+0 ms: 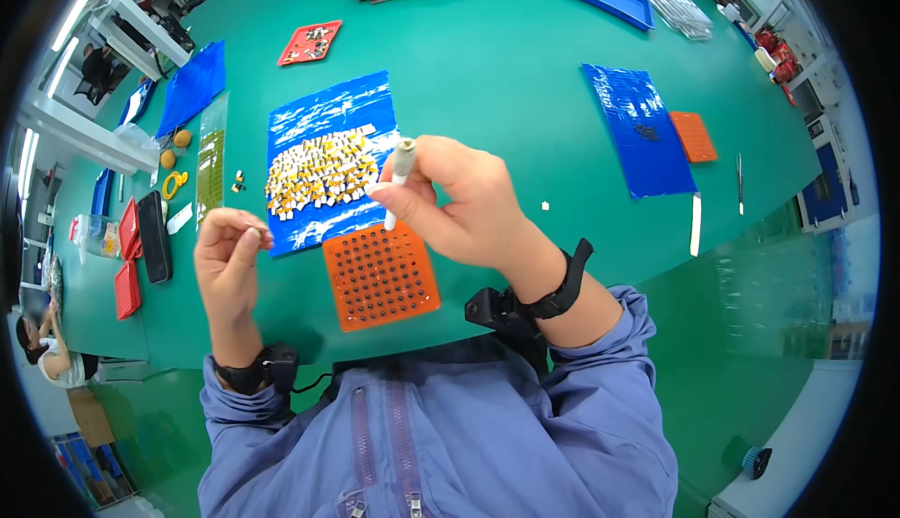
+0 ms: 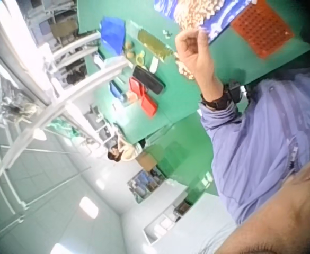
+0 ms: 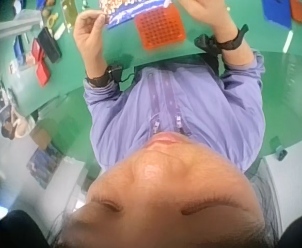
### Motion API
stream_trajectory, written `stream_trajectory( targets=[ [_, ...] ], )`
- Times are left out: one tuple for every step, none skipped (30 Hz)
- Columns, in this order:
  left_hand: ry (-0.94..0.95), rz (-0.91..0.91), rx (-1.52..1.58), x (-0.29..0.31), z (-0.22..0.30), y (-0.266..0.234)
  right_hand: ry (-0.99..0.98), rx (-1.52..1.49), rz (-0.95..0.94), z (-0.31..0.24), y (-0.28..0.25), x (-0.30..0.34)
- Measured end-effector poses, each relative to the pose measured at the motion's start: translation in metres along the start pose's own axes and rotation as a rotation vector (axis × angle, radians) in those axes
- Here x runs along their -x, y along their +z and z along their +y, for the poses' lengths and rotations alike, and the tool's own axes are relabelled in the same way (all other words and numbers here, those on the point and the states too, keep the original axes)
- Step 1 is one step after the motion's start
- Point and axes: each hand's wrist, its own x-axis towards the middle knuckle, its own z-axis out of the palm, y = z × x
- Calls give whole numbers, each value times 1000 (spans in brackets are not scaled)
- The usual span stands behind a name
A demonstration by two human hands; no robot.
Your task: The person uses a white plastic tool to pick up small yellow and white electronic components from a blue sheet and places them into the holes of an orange grid tray. The person repeats this process continuously, filling the tray with components one by one.
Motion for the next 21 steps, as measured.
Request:
stream_trajectory(
  targets=[
    [13, 35, -117, 2, 3, -9, 11, 104, -39, -2, -1, 0],
    [13, 34, -303, 4, 6, -21, -30, 178, -67, 0, 0, 0],
    [13, 37, -490, 6, 8, -36, -30, 171, -67, 0, 4, 0],
    [11, 37, -679, 8, 11, -47, -29, 162, -65, -1, 7, 0],
    [51, 38, -804, 8, 14, -53, -27, 153, -62, -1, 8, 0],
    [90, 39, -928, 8, 19, -58, -37, 163, -76, 0, 9, 0],
    [130, 39, -1051, 9, 21, -64, -46, 173, -90, 0, 9, 0],
    [100, 20, -1109, 9, 22, -72, -56, 183, -104, 1, 10, 1],
    [77, -2, -1168, 10, 24, -78, -53, 196, -108, 1, 10, 0],
    [53, -25, -1227, 10, 25, -82, -49, 209, -111, -1, 10, 0],
    [28, -48, -1285, 9, 25, -86, -46, 222, -115, -2, 10, 0],
    [-1, -100, -1334, 7, 24, -89, -54, 225, -121, -4, 10, -2],
    [25, -136, -1337, 6, 23, -88, -61, 228, -126, -5, 8, -2],
    [51, -172, -1340, 3, 21, -84, -68, 231, -131, -6, 7, -2],
    [81, -212, -1339, -1, 19, -77, -62, 197, -98, -5, 5, -1],
    [18, -252, -1273, -6, 20, -66, -55, 161, -67, -3, 3, 0],
    [50, -297, -1247, -12, 17, -60, -48, 125, -36, -1, 2, 2],
    [85, -344, -1218, -19, 10, -54, -53, 43, 19, 3, 2, 4],
    [116, -385, -1190, -24, 4, -51, -43, 28, 27, 3, 2, 4],
    [116, -387, -1182, -29, -4, -48, -34, 13, 34, 3, 1, 4],
    [119, -395, -1173, -36, -13, -46, -23, 1, 47, 3, 0, 5]
  ],
)
